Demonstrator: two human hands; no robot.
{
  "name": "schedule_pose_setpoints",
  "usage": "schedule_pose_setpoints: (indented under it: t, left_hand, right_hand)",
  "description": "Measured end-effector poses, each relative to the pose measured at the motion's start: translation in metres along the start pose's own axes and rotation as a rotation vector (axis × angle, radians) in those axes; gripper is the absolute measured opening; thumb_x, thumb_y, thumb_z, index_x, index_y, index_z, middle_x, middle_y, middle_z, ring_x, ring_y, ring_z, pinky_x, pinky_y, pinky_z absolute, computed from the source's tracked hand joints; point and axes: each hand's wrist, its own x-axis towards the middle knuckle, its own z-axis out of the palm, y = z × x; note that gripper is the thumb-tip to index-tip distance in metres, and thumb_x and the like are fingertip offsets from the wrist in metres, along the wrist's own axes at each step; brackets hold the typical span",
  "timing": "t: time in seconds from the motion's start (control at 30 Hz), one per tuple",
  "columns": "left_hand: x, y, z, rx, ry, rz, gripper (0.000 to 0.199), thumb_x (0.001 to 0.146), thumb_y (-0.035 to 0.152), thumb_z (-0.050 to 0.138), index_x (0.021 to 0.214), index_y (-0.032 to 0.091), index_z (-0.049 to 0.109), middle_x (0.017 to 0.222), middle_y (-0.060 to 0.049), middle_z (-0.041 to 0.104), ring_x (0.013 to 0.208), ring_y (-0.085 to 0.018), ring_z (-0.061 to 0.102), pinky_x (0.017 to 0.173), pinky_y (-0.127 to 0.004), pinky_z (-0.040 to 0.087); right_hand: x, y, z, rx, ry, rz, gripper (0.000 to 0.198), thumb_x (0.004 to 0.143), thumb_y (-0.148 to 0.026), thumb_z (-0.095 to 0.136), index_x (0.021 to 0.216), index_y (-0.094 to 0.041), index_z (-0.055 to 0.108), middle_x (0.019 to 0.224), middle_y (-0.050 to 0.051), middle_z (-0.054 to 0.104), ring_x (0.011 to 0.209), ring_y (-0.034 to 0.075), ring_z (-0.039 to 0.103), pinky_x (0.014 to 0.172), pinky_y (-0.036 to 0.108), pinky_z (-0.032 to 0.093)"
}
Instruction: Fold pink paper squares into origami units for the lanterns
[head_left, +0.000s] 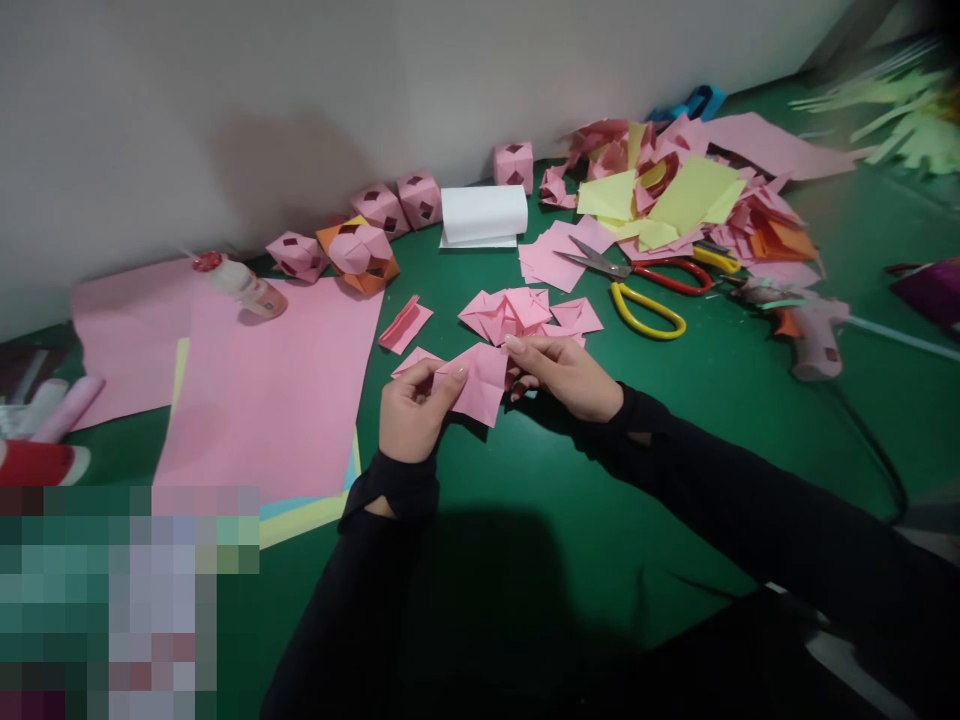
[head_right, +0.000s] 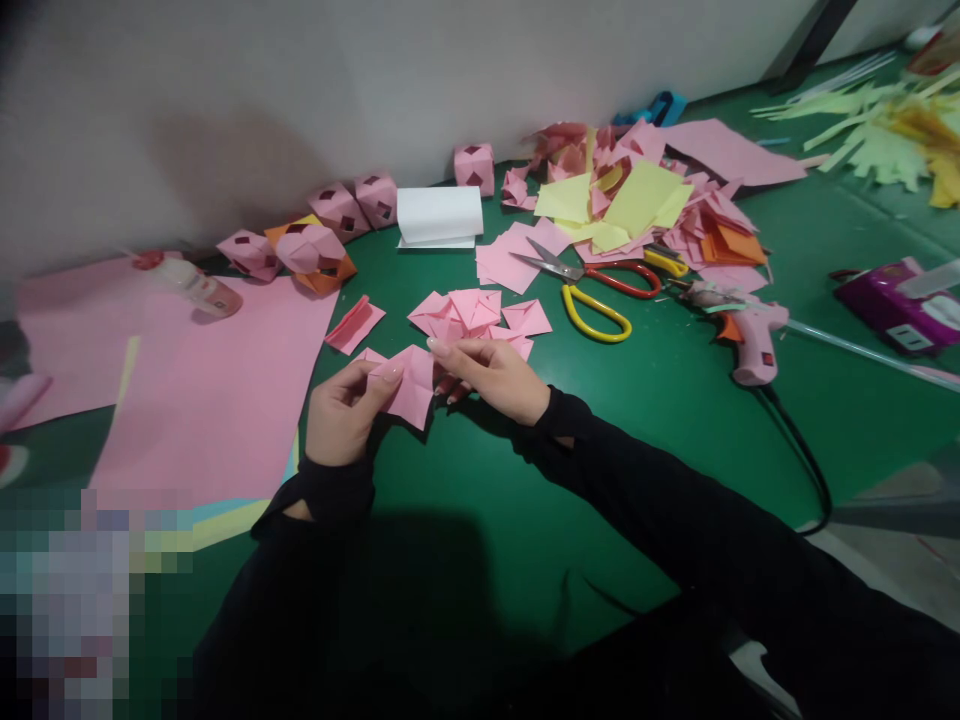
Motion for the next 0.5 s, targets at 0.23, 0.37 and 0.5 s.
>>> schedule_pose_setpoints:
  t: [0.23,0.37,0.5]
  left_hand:
    - [-0.0009,0.0044,-0.0001,0.055,-0.035,0.029,0.024,0.076,0.039,0.071,0.064,0.019,0.065,0.058,0.004,0.055,0.052,-0.009,0.043,0.050,-0.024,0.035]
    - [0.0004,0.0003,-0.0009,0.094,-0.069,0.084,0.024,0.078,0.038,0.069,0.066,0.018,0.066,0.059,0.003,0.059,0.052,-0.010,0.046,0.051,-0.023,0.038]
    - [0.0003,-0.0018,-0.0007,0.122,-0.076,0.114,0.021,0.077,0.037,0.070,0.070,0.018,0.066,0.057,0.004,0.055,0.050,-0.008,0.043,0.049,-0.022,0.036]
  right_hand:
    - [-0.0022,-0.0035,0.0029,-0.044,0.017,0.002,0.042,0.079,-0.058,0.067,0.078,-0.016,0.071,0.074,0.003,0.067,0.063,0.011,0.064,0.060,0.024,0.057]
    - [-0.0030,-0.0060,0.0044,-0.056,0.004,0.002,0.043,0.079,-0.058,0.067,0.080,-0.016,0.072,0.075,0.004,0.069,0.062,0.010,0.064,0.060,0.024,0.057]
    - [-0.0023,-0.0062,0.0053,-0.058,-0.001,0.007,0.044,0.080,-0.058,0.065,0.082,-0.015,0.073,0.076,0.005,0.070,0.064,0.011,0.065,0.060,0.022,0.057]
